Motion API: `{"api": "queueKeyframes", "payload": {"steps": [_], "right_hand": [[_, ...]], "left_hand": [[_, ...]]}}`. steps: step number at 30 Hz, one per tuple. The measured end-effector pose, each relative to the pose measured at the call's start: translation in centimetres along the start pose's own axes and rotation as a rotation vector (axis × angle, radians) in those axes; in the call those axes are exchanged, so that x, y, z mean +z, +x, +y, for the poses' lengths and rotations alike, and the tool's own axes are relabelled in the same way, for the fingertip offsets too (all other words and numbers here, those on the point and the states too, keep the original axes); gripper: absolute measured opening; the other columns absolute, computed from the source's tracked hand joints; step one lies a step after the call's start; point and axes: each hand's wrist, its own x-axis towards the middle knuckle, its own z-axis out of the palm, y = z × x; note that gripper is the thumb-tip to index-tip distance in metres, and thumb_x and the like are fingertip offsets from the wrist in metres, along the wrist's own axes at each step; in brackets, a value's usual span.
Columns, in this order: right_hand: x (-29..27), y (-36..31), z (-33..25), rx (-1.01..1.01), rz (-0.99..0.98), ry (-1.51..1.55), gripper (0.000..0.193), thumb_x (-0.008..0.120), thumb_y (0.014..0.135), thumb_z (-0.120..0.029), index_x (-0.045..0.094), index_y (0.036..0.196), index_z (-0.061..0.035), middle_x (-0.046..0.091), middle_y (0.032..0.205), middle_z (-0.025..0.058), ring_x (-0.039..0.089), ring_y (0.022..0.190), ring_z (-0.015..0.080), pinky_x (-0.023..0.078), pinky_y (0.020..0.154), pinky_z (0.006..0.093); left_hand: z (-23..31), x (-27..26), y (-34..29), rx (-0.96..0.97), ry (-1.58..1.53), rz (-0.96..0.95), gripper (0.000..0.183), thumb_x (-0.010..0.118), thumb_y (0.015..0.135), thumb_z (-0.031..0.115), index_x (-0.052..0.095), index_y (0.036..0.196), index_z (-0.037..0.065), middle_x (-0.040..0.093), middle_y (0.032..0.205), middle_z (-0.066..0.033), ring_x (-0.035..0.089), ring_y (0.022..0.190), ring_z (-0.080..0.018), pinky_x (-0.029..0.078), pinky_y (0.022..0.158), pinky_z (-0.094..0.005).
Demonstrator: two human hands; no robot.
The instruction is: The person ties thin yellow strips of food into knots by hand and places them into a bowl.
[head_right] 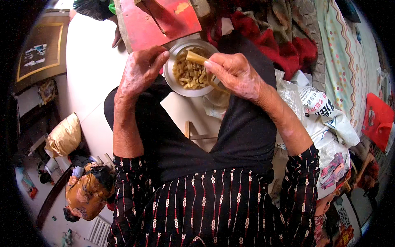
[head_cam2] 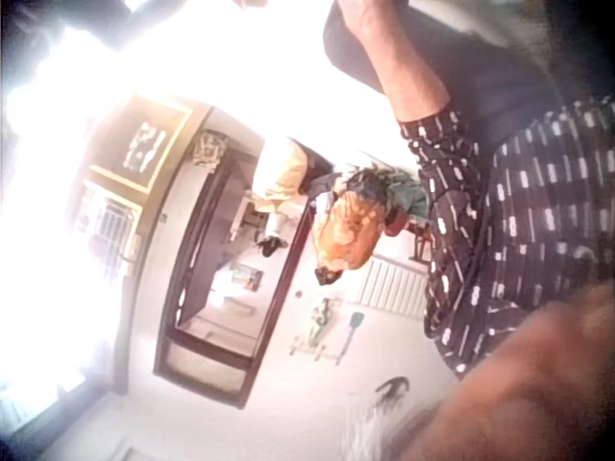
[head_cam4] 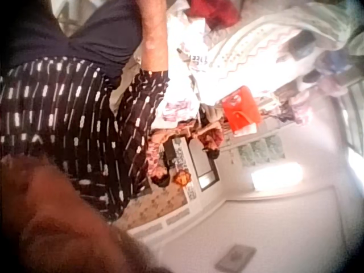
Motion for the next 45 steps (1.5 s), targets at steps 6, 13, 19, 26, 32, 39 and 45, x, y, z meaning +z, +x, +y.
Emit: {"api": "queueKeyframes", "payload": {"steps": [6,13,19,26,32,39,45], "right_hand": [[0.8,-1.5,-0.2,-0.017,-0.023,-0.036,0.015,0.053,0.091,-0.01,0.057,0.08,0.0013,0.048,0.06,0.0105,0.047,0.053,0.0148,0.039,0.05,0.0294],[1.7,-1.6,-0.3,-0.042,-0.052,0.039,0.016,0.051,0.091,-0.011,0.056,0.083,0.0007,0.049,0.062,0.0115,0.049,0.053,0.0192,0.04,0.051,0.0311],[1.7,-0.9,-1.1,-0.02,-0.083,0.017,0.019,0.049,0.093,-0.015,0.056,0.085,0.0006,0.05,0.064,0.0121,0.052,0.056,0.0208,0.041,0.053,0.0322],[2.7,1.2,-0.4,-0.118,-0.107,0.059,0.025,0.046,0.095,-0.018,0.056,0.083,0.0019,0.055,0.066,0.0102,0.055,0.059,0.018,0.043,0.057,0.0326],[2.1,2.1,-0.2,0.047,-0.208,0.089,0.028,0.046,0.094,-0.021,0.057,0.08,-0.0001,0.051,0.063,0.0084,0.048,0.057,0.0163,0.041,0.056,0.0302],[0.8,1.5,0.3,0.146,-0.339,0.091,0.028,0.051,0.093,-0.023,0.057,0.08,0.0001,0.045,0.059,0.0015,0.042,0.057,0.0085,0.037,0.052,0.0271],[0.9,1.5,-1.3,0.178,-0.199,0.268,0.027,0.051,0.094,-0.024,0.059,0.082,-0.0016,0.045,0.063,-0.0022,0.041,0.059,0.0055,0.036,0.054,0.023]], "left_hand": [[1.9,0.3,-0.3,0.069,-0.38,-0.099,0.029,0.059,0.088,0.023,0.061,0.101,-0.003,0.064,0.082,-0.0084,0.058,0.075,-0.0123,0.047,0.068,-0.0277],[2.8,1.6,-0.6,0.296,-0.403,-0.174,0.018,0.06,0.087,0.013,0.062,0.093,-0.004,0.058,0.071,-0.0071,0.055,0.062,-0.0112,0.044,0.056,-0.0244],[2.0,-0.2,-1.5,0.129,-0.513,-0.061,0.012,0.059,0.087,0.008,0.064,0.088,-0.002,0.055,0.064,-0.001,0.048,0.051,-0.0061,0.037,0.045,-0.0194],[0.3,-2.2,-2.3,0.023,-0.361,0.104,0.009,0.061,0.082,0.003,0.063,0.088,-0.003,0.062,0.076,-0.0049,0.058,0.069,-0.0115,0.046,0.062,-0.0246],[3.0,0.0,-1.4,0.456,0.208,0.136,0.037,0.065,0.076,0.005,0.057,0.112,0.005,0.06,0.106,-0.0127,0.055,0.102,-0.0294,0.035,0.098,-0.041],[2.1,1.4,-2.7,0.392,-0.066,-0.144,0.014,0.061,0.084,0.008,0.052,0.075,0.001,0.048,0.058,-0.0123,0.047,0.05,-0.0235,0.038,0.048,-0.0336],[1.3,-2.4,-3.5,-0.02,-0.685,-0.06,0.02,0.051,0.091,0.016,0.059,0.084,-0.001,0.043,0.055,0.0007,0.04,0.047,-0.0099,0.03,0.044,-0.0234]]}}
